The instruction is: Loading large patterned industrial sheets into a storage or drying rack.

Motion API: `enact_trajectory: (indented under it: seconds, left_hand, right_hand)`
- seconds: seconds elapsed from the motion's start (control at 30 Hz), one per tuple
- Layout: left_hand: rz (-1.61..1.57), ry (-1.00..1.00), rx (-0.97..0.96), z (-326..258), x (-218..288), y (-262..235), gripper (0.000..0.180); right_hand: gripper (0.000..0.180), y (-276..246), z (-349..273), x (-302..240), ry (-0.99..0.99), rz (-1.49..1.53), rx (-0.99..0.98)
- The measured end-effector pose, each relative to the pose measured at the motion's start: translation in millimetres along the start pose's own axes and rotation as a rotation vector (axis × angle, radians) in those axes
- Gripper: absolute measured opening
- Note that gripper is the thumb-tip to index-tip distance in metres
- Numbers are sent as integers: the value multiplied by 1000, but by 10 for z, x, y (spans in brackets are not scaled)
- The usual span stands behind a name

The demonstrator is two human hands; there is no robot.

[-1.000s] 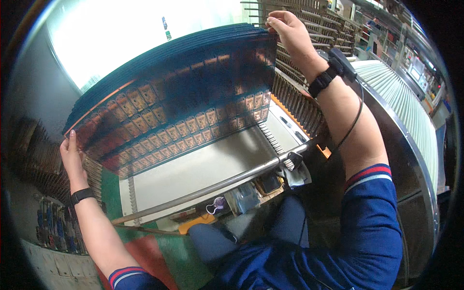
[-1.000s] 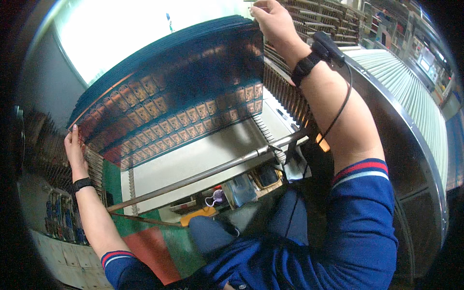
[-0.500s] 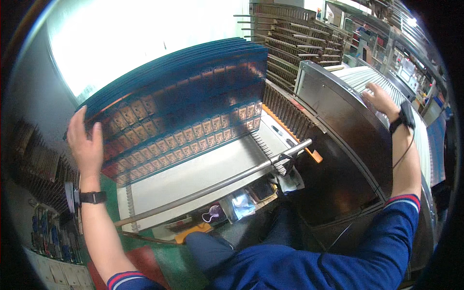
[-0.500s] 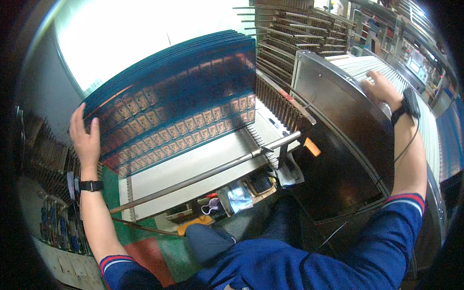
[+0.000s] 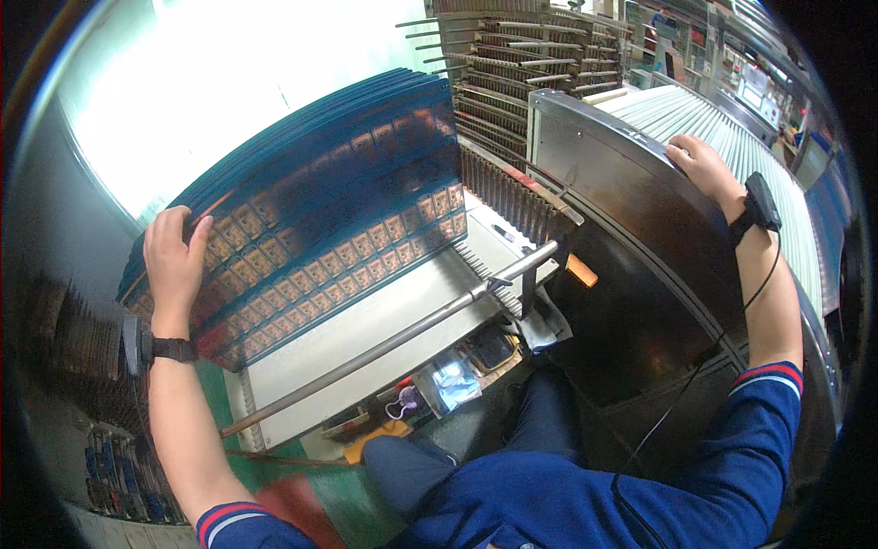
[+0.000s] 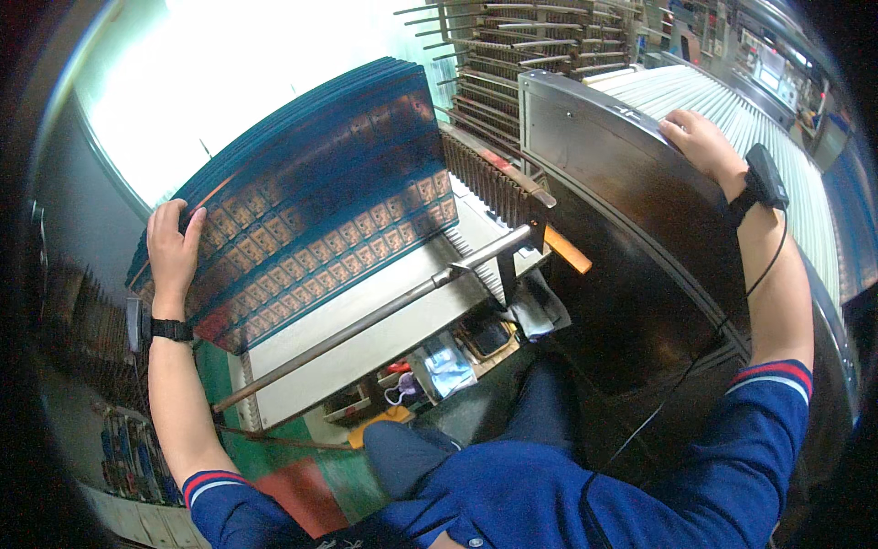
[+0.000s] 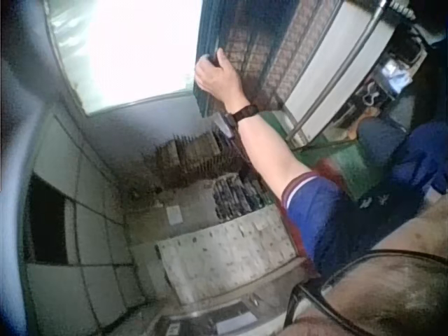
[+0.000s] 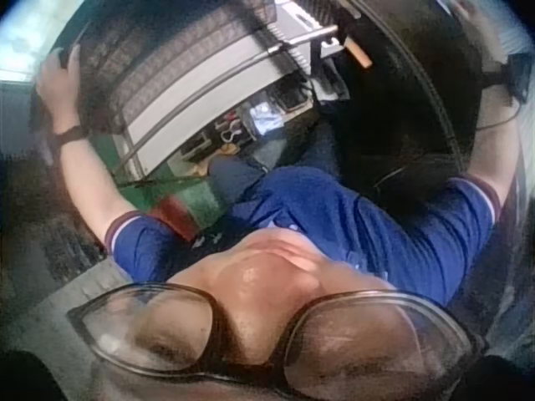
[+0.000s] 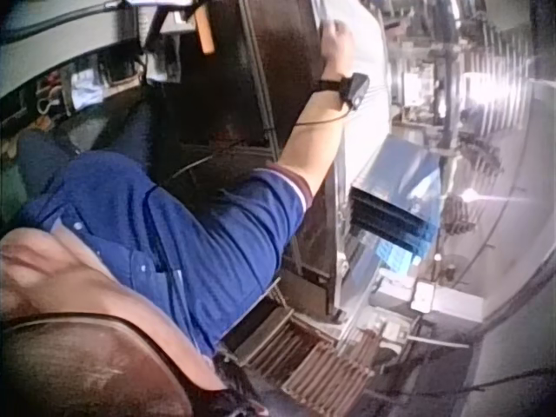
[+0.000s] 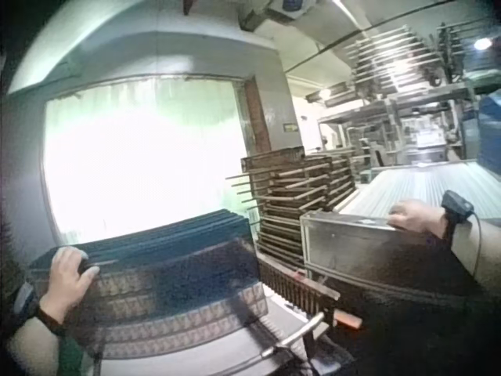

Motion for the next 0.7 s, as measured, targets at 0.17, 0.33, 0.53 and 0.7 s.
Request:
enact_trajectory:
  seconds: [0.17, 0.33, 0.53, 0.7]
  left_hand:
    - [7, -78, -5, 32, -118, 64, 35]
    - [68, -87, 43, 58, -79, 135, 37]
    - [112, -99, 62, 31, -104, 200, 39]
    - [88, -80, 89, -10, 6, 148, 45]
  right_hand:
    - [41, -6, -11, -81, 24, -13, -3]
    - [41, 29, 4, 0, 27, -36, 10]
    - [43, 28, 67, 62, 74, -15, 4]
    - [42, 5, 117, 45, 39, -53, 21]
Point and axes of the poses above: each hand's wrist, its own z-axis towards the middle knuckle, its own y-axis out of the palm, x = y × z, the point moved 6 cm from there along z, towards the middle knuckle, and after that the axes turned 10 degrees about -x, right-handed, at the moved point
